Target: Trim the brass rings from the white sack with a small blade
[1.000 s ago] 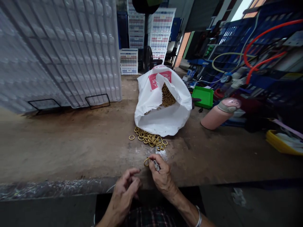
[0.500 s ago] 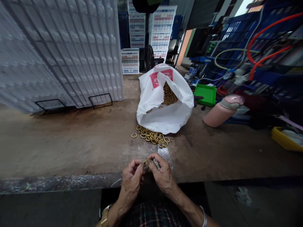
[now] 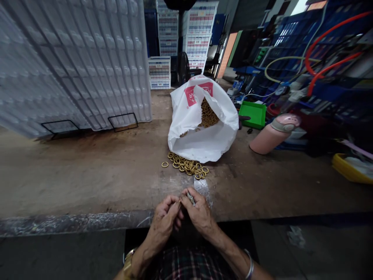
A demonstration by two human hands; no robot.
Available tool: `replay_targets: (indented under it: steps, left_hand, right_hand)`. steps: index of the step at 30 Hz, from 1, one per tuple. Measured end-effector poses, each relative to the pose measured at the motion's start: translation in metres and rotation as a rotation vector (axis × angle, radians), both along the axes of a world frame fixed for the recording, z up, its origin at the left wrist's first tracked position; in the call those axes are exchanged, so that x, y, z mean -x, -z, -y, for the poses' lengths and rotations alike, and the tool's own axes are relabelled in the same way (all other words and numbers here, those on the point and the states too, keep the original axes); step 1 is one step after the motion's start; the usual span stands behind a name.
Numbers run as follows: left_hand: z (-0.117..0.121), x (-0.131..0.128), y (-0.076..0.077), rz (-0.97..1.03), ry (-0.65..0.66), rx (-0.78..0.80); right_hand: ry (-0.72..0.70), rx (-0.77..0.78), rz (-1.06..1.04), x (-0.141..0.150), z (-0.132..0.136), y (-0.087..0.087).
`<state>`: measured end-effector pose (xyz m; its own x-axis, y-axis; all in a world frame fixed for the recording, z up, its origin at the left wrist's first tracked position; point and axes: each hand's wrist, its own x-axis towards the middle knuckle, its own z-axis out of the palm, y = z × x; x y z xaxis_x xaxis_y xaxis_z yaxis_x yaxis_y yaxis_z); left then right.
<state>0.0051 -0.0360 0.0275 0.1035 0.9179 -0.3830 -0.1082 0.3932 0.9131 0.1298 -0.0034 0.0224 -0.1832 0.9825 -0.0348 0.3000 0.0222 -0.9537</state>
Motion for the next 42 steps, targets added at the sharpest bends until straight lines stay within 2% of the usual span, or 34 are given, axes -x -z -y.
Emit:
replay_targets:
  steps: [7, 10, 13, 15, 24, 29, 32, 34, 37, 39, 42]
  left_hand:
    - [0.001, 0.000, -0.004, 0.065, 0.018, 0.006]
    - [0.001, 0.000, -0.002, 0.040, -0.004, 0.014]
    - [0.001, -0.001, 0.001, 0.005, -0.012, -0.018]
    - [0.001, -0.001, 0.003, -0.011, -0.025, -0.041]
    - [0.002, 0.002, 0.007, -0.140, -0.022, -0.152]
    - [0.002, 0.004, 0.015, -0.171, -0.022, -0.207]
    - [0.005, 0.005, 0.012, -0.131, -0.019, -0.190]
    - [0.009, 0.004, 0.006, -0.061, 0.003, -0.157]
    - [0.014, 0.002, 0.000, 0.075, 0.083, -0.120]
    - [0.015, 0.001, 0.002, 0.169, 0.104, -0.081]
    - [0.012, 0.001, 0.013, 0.280, 0.058, -0.031]
  right_hand:
    - [0.025, -0.001, 0.021, -0.003, -0.002, 0.010]
    - [0.002, -0.160, 0.170, -0.007, -0.002, 0.016]
    - [-0.123, -0.348, 0.330, -0.010, 0.001, 0.019]
    - [-0.180, -0.397, 0.406, -0.010, 0.003, 0.019]
    - [-0.217, -0.399, 0.514, -0.009, 0.004, 0.018]
    - [-0.257, -0.315, 0.573, -0.009, 0.005, 0.016]
    - [-0.277, -0.278, 0.635, -0.009, 0.004, 0.017]
    - [-0.257, -0.281, 0.677, -0.011, 0.000, 0.020]
    - [-0.146, -0.298, 0.754, -0.020, -0.012, 0.027]
    - [-0.032, -0.289, 0.793, -0.029, -0.024, 0.028]
    - [0.145, -0.264, 0.790, -0.044, -0.043, 0.026]
